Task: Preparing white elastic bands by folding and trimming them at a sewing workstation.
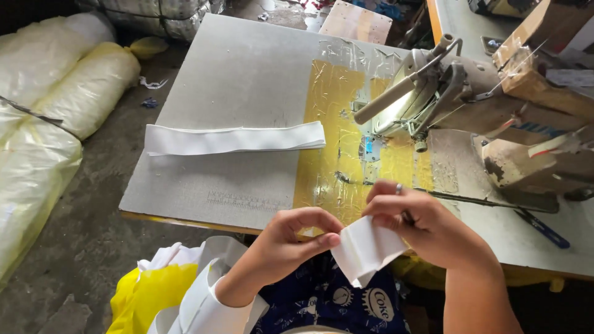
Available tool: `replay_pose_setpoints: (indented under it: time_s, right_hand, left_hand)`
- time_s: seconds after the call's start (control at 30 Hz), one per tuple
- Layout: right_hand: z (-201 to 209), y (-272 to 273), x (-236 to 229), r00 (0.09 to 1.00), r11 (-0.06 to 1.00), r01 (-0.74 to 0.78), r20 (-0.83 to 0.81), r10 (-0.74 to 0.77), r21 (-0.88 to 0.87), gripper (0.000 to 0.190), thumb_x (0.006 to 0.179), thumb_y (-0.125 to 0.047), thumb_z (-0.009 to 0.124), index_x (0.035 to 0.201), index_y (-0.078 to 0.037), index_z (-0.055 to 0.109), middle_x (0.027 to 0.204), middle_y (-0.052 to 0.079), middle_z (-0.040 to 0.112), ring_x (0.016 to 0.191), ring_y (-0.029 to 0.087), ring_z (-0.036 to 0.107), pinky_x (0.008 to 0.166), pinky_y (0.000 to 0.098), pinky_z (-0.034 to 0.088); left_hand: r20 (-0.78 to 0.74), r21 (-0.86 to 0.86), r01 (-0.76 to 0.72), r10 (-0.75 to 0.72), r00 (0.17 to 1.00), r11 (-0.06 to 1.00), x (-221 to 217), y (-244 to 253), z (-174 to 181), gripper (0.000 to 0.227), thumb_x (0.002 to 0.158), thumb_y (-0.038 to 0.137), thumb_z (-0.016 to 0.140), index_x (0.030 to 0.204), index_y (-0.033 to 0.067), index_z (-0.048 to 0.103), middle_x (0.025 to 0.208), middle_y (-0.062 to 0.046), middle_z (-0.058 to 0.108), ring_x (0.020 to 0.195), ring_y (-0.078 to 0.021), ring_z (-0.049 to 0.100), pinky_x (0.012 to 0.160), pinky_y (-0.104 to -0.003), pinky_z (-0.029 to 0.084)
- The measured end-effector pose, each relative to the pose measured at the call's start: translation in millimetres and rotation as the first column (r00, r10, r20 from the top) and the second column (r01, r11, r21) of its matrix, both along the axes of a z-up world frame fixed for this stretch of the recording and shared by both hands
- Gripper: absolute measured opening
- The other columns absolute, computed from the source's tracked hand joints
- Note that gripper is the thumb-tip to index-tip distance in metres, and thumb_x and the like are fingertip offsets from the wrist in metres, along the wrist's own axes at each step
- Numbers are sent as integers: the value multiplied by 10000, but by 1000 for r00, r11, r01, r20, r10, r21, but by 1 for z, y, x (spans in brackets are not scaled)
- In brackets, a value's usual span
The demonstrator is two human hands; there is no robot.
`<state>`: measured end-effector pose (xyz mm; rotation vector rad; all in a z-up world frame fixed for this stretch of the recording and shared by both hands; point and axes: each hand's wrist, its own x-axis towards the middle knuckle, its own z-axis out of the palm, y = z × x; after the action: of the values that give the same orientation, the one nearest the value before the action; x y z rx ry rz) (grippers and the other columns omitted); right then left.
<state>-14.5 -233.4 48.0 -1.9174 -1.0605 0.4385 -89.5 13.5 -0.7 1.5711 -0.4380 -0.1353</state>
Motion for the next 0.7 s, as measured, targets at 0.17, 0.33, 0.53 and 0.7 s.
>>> replay_pose_setpoints:
  time_s: [0.17,0.33,0.53,0.7]
  right_hand:
    - [5,5,-12,911,907,401,158,-380,-127,271,925,-258,691,1173,-188,775,960,-19,574,564,115,341,571,270,340]
    - [17,21,-38,916,949,314,263,-303,-2,182,893,-258,721,968,-96,756,764,-19,600,507,88,415,495,245,369]
    - [19,40,-51,834,907,377,356,-421,189,48,892,-51,739,938,-41,729,896,76,700,696,165,669,548,261,510]
    - [13,42,-55,812,909,279,429,-395,310,257,826,170,676,999,-19,694,994,141,713,754,228,718,584,315,586]
  left_hand:
    - [-202,-429,-84,-4,979,900,-9,-15,-17,140,914,140,775,1016,53,735,922,1,710,828,-87,631,754,-229,538]
    - [-75,-291,-233,221,972,928,-21,-32,-4,134,923,78,749,1057,77,733,919,-26,724,838,-105,684,804,-257,614]
    - [398,40,-551,492,774,834,-23,-42,-8,253,876,215,762,1101,137,673,1111,-84,668,1071,-227,650,971,-338,490]
    - [-131,445,-370,468,874,815,-23,-46,-26,417,886,417,526,1295,443,602,1011,107,911,792,-110,890,712,-263,633]
